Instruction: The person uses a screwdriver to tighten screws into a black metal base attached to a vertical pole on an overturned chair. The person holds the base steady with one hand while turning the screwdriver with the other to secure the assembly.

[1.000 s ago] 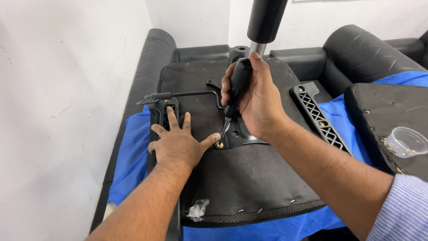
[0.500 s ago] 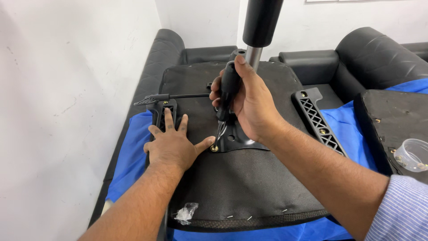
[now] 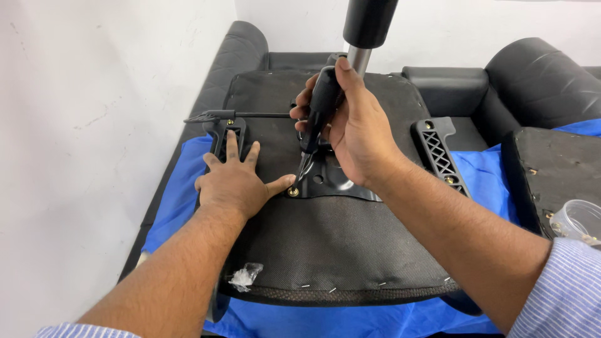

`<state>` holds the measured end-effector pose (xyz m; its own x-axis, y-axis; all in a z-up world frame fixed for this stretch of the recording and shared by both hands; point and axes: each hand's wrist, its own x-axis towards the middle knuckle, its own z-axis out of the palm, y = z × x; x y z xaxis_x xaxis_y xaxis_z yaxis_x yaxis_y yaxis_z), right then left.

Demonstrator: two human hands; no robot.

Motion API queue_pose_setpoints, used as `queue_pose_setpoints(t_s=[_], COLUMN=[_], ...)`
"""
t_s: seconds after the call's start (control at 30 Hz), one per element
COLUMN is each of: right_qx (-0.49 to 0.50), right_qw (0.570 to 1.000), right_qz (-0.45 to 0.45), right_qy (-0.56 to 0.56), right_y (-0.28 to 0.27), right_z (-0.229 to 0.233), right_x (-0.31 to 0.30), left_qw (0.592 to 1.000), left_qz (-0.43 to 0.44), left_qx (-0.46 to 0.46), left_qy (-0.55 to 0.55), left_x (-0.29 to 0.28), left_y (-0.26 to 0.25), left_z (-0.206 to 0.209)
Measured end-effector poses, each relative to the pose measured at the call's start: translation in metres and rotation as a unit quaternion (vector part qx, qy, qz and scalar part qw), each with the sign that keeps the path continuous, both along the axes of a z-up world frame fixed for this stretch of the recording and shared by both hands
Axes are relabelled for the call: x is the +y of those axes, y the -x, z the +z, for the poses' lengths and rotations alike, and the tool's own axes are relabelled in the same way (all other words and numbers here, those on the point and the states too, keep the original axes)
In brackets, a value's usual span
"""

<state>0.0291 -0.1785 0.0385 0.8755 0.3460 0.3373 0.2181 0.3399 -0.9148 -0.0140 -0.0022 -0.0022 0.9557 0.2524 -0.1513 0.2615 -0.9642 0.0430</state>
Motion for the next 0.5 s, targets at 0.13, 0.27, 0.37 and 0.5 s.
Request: queue_pose_setpoints(t_s=[0.13, 0.27, 0.37, 0.5], right_qx=[0.009, -0.015, -0.014, -0.045], right_qw=[1.000, 1.000, 0.999, 0.999], right_qz=[0.000, -0.009, -0.033, -0.017], right_qy=[-0.010, -0.012, 0.005, 0.000], right_y=[0.003, 0.006, 0.006, 0.003], right_z=[0.002, 0.000, -0.002, -0.003], right_x=[0.002, 0.009, 0.012, 0.011], left_qw=[1.000, 1.000, 1.000, 0.999], left_qz=[-0.008, -0.018, -0.023, -0.034], left_qx=[0.003, 0.008, 0.001, -0.003], left_qy=[0.000, 0.002, 0.001, -0.006], left_x=[0.001, 0.003, 0.005, 0.007], left_y=[-0.001, -0.001, -0.003, -0.004], left_z=[0.000, -0.002, -0.004, -0.005])
